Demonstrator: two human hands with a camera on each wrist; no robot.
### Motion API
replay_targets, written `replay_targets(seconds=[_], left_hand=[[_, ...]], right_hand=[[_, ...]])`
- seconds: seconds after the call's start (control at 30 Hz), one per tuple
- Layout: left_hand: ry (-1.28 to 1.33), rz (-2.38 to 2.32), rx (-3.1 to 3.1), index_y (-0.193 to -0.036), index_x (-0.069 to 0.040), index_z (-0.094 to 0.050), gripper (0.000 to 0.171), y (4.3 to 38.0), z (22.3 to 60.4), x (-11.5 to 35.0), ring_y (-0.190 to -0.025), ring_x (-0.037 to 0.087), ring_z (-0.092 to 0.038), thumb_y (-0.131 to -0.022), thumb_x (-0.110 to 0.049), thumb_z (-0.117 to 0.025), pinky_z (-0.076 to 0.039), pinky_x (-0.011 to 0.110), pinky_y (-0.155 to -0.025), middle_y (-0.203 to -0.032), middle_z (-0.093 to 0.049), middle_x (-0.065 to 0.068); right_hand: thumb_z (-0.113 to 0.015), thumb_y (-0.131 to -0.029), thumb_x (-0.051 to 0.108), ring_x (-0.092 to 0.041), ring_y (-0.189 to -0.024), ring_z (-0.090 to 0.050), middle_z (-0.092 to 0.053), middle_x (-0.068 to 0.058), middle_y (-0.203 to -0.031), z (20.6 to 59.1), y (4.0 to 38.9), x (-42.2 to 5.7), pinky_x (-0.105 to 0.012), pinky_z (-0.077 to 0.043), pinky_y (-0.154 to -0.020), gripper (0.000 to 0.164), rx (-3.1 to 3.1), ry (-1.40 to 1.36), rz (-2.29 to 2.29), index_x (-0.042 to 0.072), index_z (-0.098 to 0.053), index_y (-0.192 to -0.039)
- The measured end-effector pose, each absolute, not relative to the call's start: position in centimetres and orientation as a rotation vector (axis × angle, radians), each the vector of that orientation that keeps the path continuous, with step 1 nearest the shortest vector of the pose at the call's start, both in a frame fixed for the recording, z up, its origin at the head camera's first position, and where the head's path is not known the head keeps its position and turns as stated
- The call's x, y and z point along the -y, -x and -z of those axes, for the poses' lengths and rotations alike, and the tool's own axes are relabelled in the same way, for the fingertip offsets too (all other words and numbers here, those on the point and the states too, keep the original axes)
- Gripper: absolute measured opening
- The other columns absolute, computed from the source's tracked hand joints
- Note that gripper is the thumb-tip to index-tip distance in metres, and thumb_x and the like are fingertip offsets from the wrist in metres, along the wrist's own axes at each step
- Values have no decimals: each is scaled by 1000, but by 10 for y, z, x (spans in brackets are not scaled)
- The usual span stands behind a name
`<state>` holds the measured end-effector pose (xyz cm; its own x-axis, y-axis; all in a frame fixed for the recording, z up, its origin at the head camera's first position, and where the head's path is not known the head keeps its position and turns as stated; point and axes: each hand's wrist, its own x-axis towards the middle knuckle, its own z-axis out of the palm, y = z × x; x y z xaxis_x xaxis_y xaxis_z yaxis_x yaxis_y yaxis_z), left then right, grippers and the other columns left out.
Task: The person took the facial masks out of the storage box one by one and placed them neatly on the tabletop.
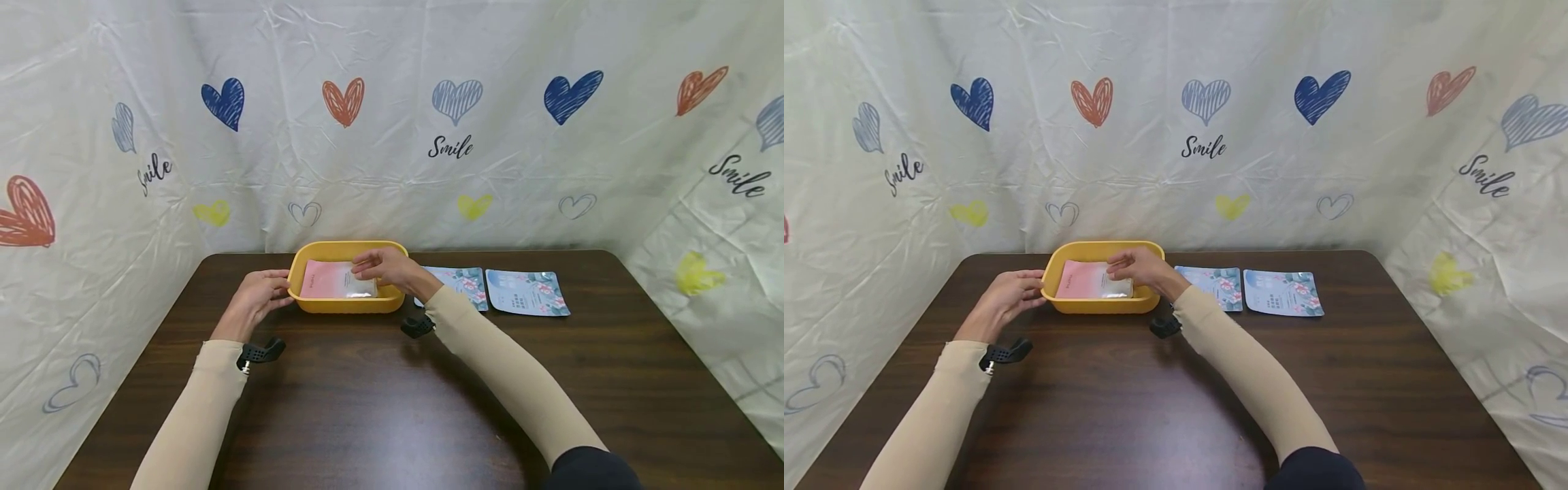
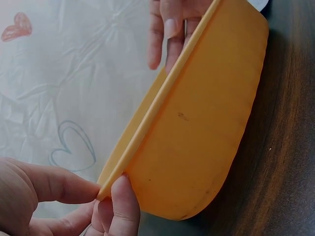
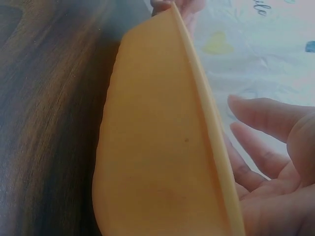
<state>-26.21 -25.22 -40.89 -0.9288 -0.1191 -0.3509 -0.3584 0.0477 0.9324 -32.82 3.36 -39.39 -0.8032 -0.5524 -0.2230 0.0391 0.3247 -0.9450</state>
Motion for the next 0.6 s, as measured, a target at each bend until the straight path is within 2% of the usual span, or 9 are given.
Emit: replay_targets(seconds=[0.3, 0.6], left_hand=[[503, -1989, -2135, -147, 0, -50, 44, 261, 408, 251, -111, 28, -59, -103, -7, -54, -61, 24, -81, -144, -48, 22], [490, -1987, -2139, -147, 0, -49, 45, 261, 408, 252, -104, 23, -59, -103, -7, -53, -60, 24, -81, -144, -48, 21]], right_hand=[[-67, -96, 5, -28, -120, -60, -56, -19, -141, 397, 327, -30, -53, -51, -104, 44, -2106, 334, 1614, -1, -58, -139], [-68, -93, -2, -30, -120, -55, -46, -25, -147, 398, 326, -31, -49, -49, -107, 46, -2087, 214, 1804, -4, -56, -138]])
